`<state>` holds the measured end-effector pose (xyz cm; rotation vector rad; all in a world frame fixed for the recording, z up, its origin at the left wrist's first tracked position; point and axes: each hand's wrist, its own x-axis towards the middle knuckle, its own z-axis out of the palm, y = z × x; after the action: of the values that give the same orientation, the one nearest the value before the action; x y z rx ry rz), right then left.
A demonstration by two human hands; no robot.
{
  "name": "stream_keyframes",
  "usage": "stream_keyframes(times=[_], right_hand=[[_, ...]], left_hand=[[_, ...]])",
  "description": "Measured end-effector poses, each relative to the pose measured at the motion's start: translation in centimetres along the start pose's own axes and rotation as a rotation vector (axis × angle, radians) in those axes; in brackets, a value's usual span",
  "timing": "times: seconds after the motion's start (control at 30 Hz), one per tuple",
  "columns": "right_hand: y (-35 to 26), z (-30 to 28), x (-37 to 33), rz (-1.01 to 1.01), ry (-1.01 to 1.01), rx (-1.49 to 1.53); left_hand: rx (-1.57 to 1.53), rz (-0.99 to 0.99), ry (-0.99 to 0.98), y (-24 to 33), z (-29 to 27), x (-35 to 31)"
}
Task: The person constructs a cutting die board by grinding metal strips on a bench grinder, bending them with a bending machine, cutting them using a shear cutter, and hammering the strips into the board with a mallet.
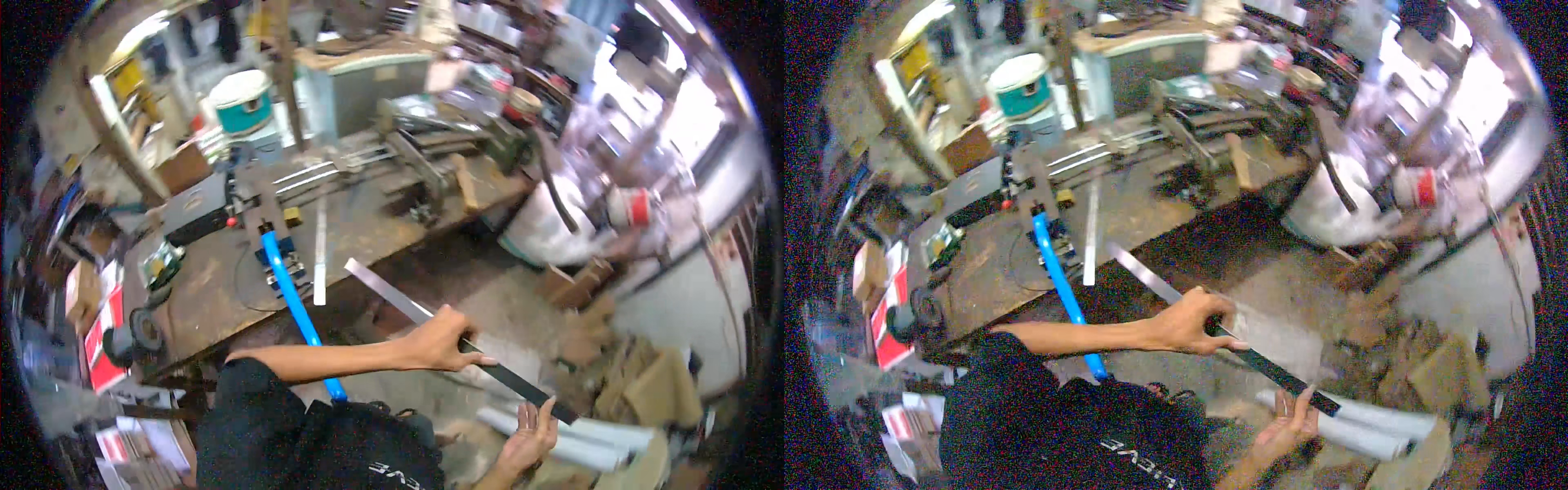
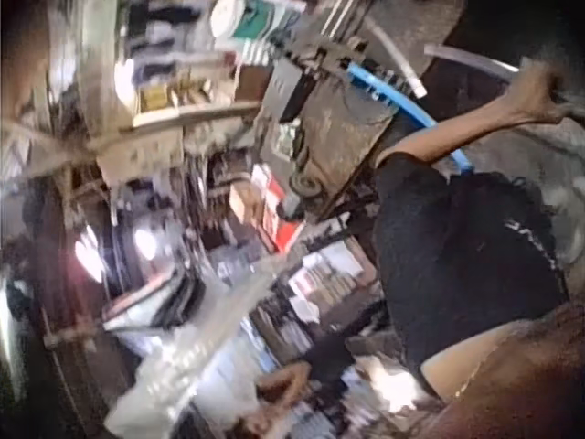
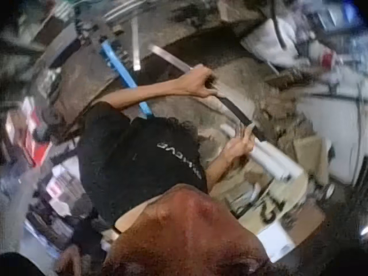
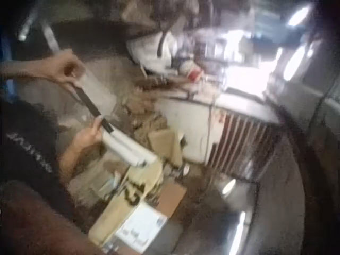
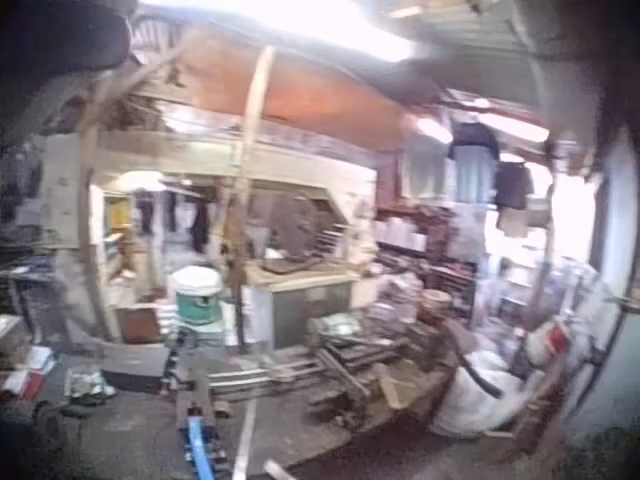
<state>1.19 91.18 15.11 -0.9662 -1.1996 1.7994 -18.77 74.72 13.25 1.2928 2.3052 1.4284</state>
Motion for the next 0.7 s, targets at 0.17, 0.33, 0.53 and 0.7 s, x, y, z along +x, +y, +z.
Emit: stream_keyframes(times=[0.17,0.33,0.53,0.7], right_hand=[[2.3,5.6,13.1,0.058,-0.166,0.021],[1.4,12.1,21.9,0.107,-0.381,-0.151],[2.0,19.0,28.5,0.09,-0.751,-0.434],[2.3,29.8,29.7,0.114,-0.943,-0.483]], left_hand=[[0.103,-0.25,0.293,-2.1,-6.4,1.1],[0.506,-0.62,0.652,-7.0,-10.2,0.6],[0.753,-0.843,0.94,-18.1,-19.3,0.7],[0.807,-0.941,0.895,-29.3,-23.5,3.8]])
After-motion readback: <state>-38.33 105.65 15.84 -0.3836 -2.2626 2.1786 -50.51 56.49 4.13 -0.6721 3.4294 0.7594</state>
